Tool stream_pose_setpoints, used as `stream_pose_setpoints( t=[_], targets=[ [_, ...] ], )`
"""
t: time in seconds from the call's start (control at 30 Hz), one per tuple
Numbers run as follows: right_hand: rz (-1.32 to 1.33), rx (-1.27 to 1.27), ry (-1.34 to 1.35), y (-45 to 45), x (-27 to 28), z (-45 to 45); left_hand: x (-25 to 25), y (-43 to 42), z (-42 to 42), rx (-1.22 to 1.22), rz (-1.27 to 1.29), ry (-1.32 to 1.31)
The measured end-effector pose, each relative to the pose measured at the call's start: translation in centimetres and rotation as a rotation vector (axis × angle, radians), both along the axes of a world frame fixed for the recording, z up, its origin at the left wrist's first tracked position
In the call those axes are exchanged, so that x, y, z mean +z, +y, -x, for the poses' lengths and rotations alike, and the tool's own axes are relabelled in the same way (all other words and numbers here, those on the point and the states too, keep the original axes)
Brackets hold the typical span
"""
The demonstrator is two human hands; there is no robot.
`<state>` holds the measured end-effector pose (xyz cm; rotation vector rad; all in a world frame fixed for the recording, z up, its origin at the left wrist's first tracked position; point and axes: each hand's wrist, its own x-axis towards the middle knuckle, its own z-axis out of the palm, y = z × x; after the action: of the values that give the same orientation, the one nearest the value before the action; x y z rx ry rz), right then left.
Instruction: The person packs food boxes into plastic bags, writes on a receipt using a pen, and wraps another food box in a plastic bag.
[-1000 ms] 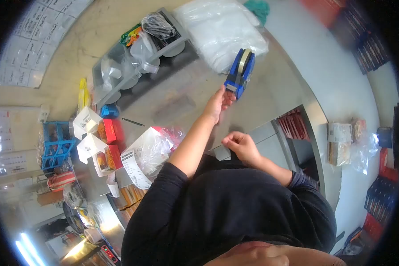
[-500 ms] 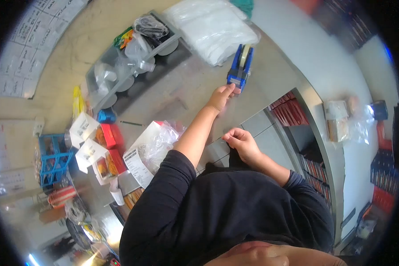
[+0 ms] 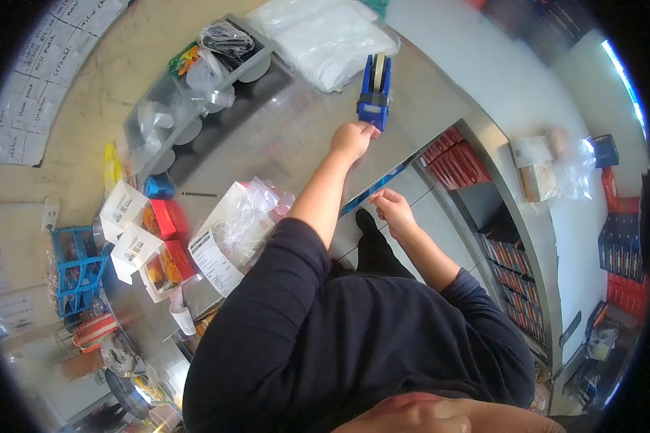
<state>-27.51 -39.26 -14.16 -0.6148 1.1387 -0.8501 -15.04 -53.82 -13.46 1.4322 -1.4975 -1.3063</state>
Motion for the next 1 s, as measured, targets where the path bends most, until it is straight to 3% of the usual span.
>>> stream_pose_setpoints(
  t=[0.03, 0.13, 0.2, 0.23, 0.27, 0.3, 0.33, 0.4, 0.47, 0.5, 0.57, 0.6, 0.67, 0.7, 0.73, 0.77, 0.8, 0.9, 0.93, 0.97, 1.0],
  targets=[
    [-0.011, -0.004, 0.035, 0.0, -0.2, 0.2, 0.2, 0.1, -0.2, 0.028, 0.007, -0.189],
    [0.024, -0.013, 0.018, 0.2, 1.6, 2.2, 2.0, 0.3, 1.0, 0.12, -0.121, -0.151],
    [0.122, 0.005, -0.132, 0.4, 3.2, 4.4, 5.5, 3.2, 1.7, 0.286, 0.081, 0.044],
    [0.168, 0.029, -0.275, 0.8, 3.4, 5.9, 8.8, 6.1, 1.9, 0.335, 0.146, 0.281],
    [0.253, 0.093, -0.375, 1.0, 4.3, 7.1, 12.2, 9.6, 1.1, 0.245, 0.46, 0.324],
    [0.323, 0.153, -0.481, 1.4, 5.6, 7.6, 15.9, 13.0, -0.8, 0.142, 0.887, 0.086],
    [0.448, 0.281, -0.49, 1.5, 7.5, 7.1, 18.8, 16.4, -3.0, 0.014, 1.04, -0.126],
    [0.577, 0.442, -0.506, 1.4, 11.1, 4.7, 21.1, 22.4, -8.1, 0.086, 1.044, -0.18],
    [0.946, 0.818, -0.159, 1.3, 14.4, -0.4, 18.6, 26.6, -13.2, 0.423, 1.003, -0.074],
    [0.933, 0.874, -0.038, 1.8, 16.1, -3.6, 17.7, 29.6, -14.9, 0.678, 0.752, 0.071],
    [0.954, 1.002, 0.243, 3.1, 18.5, -10.4, 14.4, 32.9, -19.4, 1.03, 0.625, 0.118],
    [0.986, 1.081, 0.402, 3.3, 19.1, -13.3, 12.3, 33.8, -20.6, 1.033, 0.624, 0.124],
    [1.111, 1.067, 0.562, 2.9, 17.2, -17.5, 7.2, 35.2, -22.8, 1.247, 0.337, 0.39],
    [1.106, 1.077, 0.565, 2.7, 16.0, -18.3, 4.1, 35.1, -23.2, 1.134, 0.3, 0.355],
    [1.161, 1.144, 0.9, 2.3, 15.0, -18.9, 3.6, 34.4, -21.8, 1.141, 0.213, 0.642],
    [1.203, 1.185, 1.249, 2.2, 14.9, -19.4, 3.4, 34.0, -21.8, 1.138, 0.222, 0.652],
    [1.029, 1.174, 1.455, 2.9, 16.6, -19.5, 3.2, 33.6, -22.0, 1.127, 0.212, 0.644],
    [0.916, 1.12, 1.56, 1.4, 17.4, -17.1, 0.2, 34.2, -23.5, 1.063, 0.111, 0.67],
    [0.875, 1.083, 1.452, 0.1, 17.2, -15.6, -0.4, 34.8, -24.4, 1.062, 0.037, 0.476],
    [1.059, 0.98, 1.425, -1.8, 14.5, -14.9, -0.4, 35.1, -25.2, 1.049, -0.026, 0.282],
    [1.225, 0.864, 1.404, -3.1, 12.3, -13.5, 0.6, 35.3, -25.7, 1.038, 0.006, 0.325]
  ],
)
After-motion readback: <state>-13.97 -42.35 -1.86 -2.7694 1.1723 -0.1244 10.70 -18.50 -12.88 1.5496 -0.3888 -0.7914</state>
